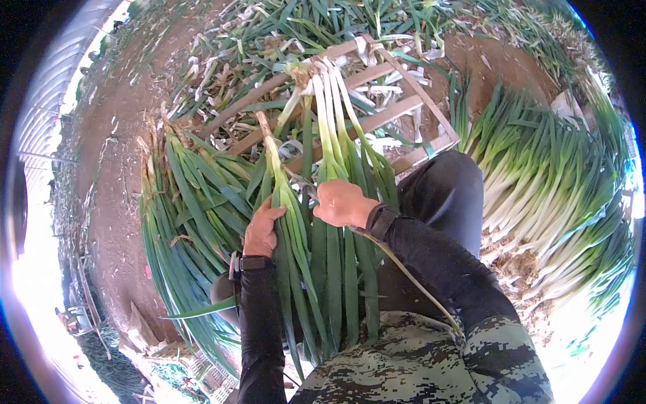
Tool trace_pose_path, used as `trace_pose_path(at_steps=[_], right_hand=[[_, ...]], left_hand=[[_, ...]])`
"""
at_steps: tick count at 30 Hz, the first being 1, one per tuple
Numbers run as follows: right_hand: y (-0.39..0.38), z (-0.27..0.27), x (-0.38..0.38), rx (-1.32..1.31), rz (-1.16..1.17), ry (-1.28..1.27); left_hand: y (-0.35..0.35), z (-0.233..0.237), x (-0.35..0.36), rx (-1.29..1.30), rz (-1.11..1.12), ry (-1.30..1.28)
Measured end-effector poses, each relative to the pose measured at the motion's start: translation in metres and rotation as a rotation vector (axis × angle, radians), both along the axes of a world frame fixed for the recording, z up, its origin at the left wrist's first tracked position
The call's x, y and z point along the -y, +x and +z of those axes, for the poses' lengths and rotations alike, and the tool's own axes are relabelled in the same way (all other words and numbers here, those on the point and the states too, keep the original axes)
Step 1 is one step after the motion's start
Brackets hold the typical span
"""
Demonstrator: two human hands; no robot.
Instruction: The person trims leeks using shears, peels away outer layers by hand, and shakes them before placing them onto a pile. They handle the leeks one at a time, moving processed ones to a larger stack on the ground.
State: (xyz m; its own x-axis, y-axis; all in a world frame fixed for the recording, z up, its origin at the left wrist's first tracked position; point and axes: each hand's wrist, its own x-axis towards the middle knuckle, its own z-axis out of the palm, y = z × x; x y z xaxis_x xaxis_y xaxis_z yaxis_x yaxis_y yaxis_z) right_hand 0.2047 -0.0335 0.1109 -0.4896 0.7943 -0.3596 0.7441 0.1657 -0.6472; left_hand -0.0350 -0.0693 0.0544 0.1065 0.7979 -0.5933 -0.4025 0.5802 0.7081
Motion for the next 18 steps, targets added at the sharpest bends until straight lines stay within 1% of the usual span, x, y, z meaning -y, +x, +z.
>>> trace_pose_path(at_steps=[3, 6, 9, 12, 18], right_hand=[[-0.01, -0.007, -0.011, 0.007, -0.009, 0.05], [-0.017, -0.009, -0.024, 0.027, 0.017, 0.07], [-0.025, -0.017, -0.038, -0.004, -0.014, 0.139], [-0.038, -0.02, -0.056, 0.009, -0.03, 0.152], [-0.065, -0.025, -0.098, 0.109, -0.017, 0.116]], left_hand=[[0.001, 0.004, 0.002, 0.018, 0.031, 0.057], [0.001, 0.005, 0.002, 0.039, 0.072, 0.038], [0.002, 0.006, 0.002, 0.063, 0.091, 0.011], [-0.001, 0.004, 0.003, 0.113, 0.082, 0.023], [0.002, 0.011, 0.004, 0.109, 0.144, -0.003]])
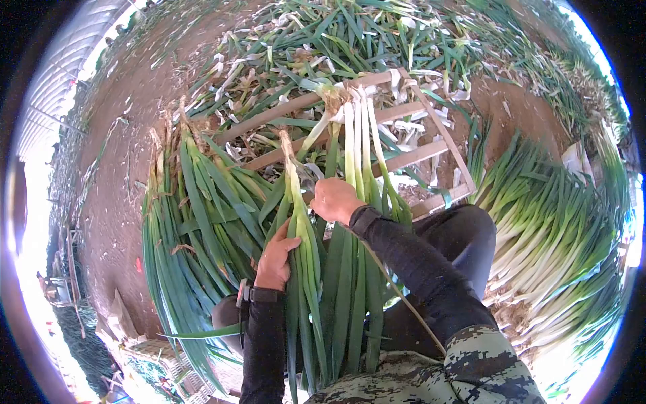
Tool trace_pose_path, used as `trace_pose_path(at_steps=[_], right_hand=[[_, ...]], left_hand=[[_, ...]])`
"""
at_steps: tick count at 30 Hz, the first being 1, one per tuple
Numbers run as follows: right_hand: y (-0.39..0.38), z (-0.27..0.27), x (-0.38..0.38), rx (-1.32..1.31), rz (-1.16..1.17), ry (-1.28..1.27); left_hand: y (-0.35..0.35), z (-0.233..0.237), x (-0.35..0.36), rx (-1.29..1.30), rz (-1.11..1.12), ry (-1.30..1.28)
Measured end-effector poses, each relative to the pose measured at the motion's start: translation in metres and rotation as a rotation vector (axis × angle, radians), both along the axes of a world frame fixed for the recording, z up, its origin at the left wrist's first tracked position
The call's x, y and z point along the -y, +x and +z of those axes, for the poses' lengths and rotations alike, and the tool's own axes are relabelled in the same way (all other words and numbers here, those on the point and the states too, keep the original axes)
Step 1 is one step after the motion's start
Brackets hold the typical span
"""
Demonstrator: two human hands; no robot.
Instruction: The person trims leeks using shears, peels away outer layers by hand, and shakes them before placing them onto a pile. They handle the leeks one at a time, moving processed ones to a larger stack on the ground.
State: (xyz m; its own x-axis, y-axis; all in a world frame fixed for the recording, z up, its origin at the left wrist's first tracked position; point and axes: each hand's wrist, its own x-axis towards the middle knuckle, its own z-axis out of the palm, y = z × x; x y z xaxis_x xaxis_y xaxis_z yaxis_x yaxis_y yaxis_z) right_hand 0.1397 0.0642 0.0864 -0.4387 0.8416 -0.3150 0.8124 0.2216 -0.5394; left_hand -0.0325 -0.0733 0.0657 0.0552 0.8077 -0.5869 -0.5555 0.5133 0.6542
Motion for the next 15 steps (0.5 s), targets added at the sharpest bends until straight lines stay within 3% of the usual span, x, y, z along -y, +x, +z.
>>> trace_pose_path(at_steps=[11, 15], right_hand=[[-0.047, -0.014, -0.086, 0.066, 0.011, 0.093], [-0.053, -0.018, -0.121, 0.075, 0.03, 0.013]], left_hand=[[0.011, -0.003, -0.002, -0.108, 0.058, -0.047], [0.009, -0.005, -0.001, -0.094, 0.042, -0.006]])
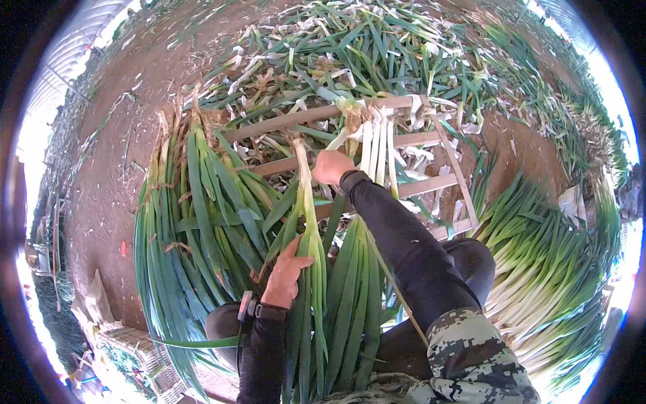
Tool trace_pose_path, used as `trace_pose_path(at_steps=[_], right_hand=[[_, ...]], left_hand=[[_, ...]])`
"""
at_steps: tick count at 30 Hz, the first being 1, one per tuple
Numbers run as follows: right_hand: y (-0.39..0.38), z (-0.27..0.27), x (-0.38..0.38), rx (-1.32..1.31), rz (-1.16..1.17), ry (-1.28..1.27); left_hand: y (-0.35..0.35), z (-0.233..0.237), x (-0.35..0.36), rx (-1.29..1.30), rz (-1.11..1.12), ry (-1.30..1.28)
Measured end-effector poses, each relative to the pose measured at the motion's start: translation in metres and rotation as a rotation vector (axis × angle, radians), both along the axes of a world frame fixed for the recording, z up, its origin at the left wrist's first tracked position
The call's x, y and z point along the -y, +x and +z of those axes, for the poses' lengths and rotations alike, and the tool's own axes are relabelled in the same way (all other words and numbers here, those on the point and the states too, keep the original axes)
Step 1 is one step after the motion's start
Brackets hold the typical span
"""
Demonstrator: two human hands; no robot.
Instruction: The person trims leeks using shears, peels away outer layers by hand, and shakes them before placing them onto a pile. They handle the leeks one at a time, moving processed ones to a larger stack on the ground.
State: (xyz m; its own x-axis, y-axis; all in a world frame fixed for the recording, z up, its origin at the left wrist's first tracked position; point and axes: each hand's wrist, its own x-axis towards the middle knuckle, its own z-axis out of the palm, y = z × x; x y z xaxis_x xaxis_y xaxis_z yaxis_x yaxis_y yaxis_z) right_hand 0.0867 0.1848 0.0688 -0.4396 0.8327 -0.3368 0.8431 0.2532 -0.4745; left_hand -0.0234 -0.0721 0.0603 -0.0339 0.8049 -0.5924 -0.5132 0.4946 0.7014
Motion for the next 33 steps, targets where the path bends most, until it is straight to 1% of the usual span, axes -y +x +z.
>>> trace_pose_path(at_steps=[1, 4, 5, 8, 9, 10, 12, 13, 17, 20, 21, 24, 25, 26, 27, 29, 30, 32, 33], right_hand=[[0.0, -0.006, -0.007, -0.014, 0.019, 0.023], [0.014, 0.002, -0.008, -0.036, 0.06, 0.002], [0.02, 0.006, -0.007, -0.058, 0.042, -0.089], [0.042, 0.017, 0.008, -0.027, 0.109, -0.108], [0.051, 0.026, 0.019, -0.132, 0.044, -0.224], [0.061, 0.037, 0.026, -0.05, 0.076, -0.257], [0.082, 0.036, 0.044, -0.203, 0.055, -0.277], [0.093, 0.036, 0.053, -0.252, 0.089, -0.28], [0.12, 0.057, 0.095, -0.176, 0.156, -0.286], [0.134, 0.085, 0.126, -0.267, 0.14, -0.381], [0.14, 0.084, 0.132, -0.252, 0.151, -0.327], [0.156, 0.057, 0.15, -0.284, 0.283, 0.268], [0.157, 0.068, 0.154, -0.276, 0.242, 0.1], [0.159, 0.091, 0.16, -0.269, 0.202, -0.068], [0.162, 0.106, 0.165, -0.261, 0.162, -0.236], [0.171, 0.114, 0.17, -0.326, 0.098, -0.211], [0.175, 0.116, 0.171, -0.355, 0.068, -0.2], [0.176, 0.119, 0.163, -0.349, 0.047, 0.051], [0.176, 0.12, 0.159, -0.345, 0.035, 0.178]], left_hand=[[-0.001, 0.0, 0.001, 0.004, -0.009, 0.009], [-0.003, 0.003, 0.002, 0.072, -0.005, 0.017], [-0.003, 0.004, 0.003, 0.103, 0.003, 0.017], [-0.006, 0.004, 0.004, 0.133, 0.005, 0.03], [-0.007, 0.007, 0.004, 0.169, 0.003, 0.034], [-0.009, 0.011, 0.004, 0.204, 0.001, 0.039], [-0.011, 0.016, 0.004, 0.235, 0.008, 0.045], [-0.011, 0.016, 0.004, 0.232, 0.017, 0.045], [-0.013, 0.021, 0.004, 0.242, 0.014, 0.071], [-0.014, 0.032, 0.006, 0.252, 0.009, 0.078], [-0.014, 0.035, 0.006, 0.261, 0.016, 0.077], [-0.016, 0.042, 0.009, 0.28, 0.018, 0.119], [-0.017, 0.042, 0.01, 0.285, 0.035, 0.13], [-0.018, 0.045, 0.01, 0.29, 0.05, 0.142], [-0.018, 0.055, 0.009, 0.284, 0.045, 0.166], [-0.02, 0.079, 0.002, 0.276, 0.036, 0.217], [-0.019, 0.093, -0.003, 0.251, -0.007, 0.238], [-0.013, 0.121, -0.013, 0.204, -0.086, 0.274], [-0.004, 0.129, -0.021, 0.176, -0.061, 0.277]])
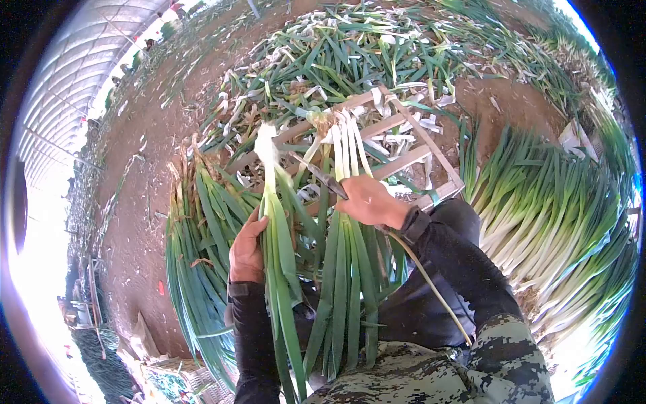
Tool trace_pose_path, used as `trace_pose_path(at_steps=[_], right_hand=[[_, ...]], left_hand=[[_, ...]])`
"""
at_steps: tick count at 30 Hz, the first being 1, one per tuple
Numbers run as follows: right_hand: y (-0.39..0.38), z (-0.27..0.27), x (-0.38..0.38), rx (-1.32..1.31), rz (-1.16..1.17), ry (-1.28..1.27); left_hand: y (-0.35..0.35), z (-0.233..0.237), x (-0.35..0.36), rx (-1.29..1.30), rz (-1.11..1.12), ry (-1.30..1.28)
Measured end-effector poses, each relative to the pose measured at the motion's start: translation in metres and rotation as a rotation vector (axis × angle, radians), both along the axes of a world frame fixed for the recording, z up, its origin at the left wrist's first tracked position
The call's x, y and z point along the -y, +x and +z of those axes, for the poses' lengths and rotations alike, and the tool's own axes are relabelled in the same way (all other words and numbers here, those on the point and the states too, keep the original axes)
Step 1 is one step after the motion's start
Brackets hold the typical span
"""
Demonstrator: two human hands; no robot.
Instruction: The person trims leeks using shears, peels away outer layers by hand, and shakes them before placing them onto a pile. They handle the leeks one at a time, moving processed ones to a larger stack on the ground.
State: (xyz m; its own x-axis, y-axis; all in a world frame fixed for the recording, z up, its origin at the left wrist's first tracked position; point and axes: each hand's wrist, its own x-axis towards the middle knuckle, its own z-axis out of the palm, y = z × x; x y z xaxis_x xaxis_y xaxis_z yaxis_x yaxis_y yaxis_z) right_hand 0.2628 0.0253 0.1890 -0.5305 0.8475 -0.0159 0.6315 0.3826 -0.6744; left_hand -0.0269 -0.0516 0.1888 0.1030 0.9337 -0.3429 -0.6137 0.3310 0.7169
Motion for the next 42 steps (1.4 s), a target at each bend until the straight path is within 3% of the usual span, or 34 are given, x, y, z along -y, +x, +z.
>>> trace_pose_path(at_steps=[4, 9, 25, 32, 35, 36, 39, 42], right_hand=[[-0.003, -0.031, 0.001, 0.024, -0.086, 0.169], [-0.011, -0.065, -0.005, 0.178, 0.001, -0.02], [-0.106, -0.113, -0.092, 0.157, -0.119, -0.101], [-0.083, -0.108, -0.098, 0.162, -0.048, -0.198], [-0.049, -0.091, -0.089, 0.155, 0.037, -0.176], [-0.036, -0.083, -0.084, 0.138, 0.016, -0.127], [0.012, -0.041, -0.068, 0.046, -0.151, -0.344], [0.059, -0.018, -0.055, -0.012, -0.253, -0.23]], left_hand=[[0.013, -0.012, 0.005, -0.037, 0.002, -0.038], [0.036, -0.114, 0.054, 0.086, 0.022, -0.189], [0.032, -0.12, 0.061, 0.255, 0.029, -0.142], [0.026, -0.09, 0.059, 0.376, 0.089, -0.103], [0.021, -0.056, 0.05, 0.4, 0.107, -0.01], [0.025, -0.038, 0.039, 0.276, 0.233, 0.002], [0.002, 0.005, 0.003, 0.162, 0.201, 0.186], [-0.009, 0.06, -0.038, 0.087, 0.101, 0.305]])
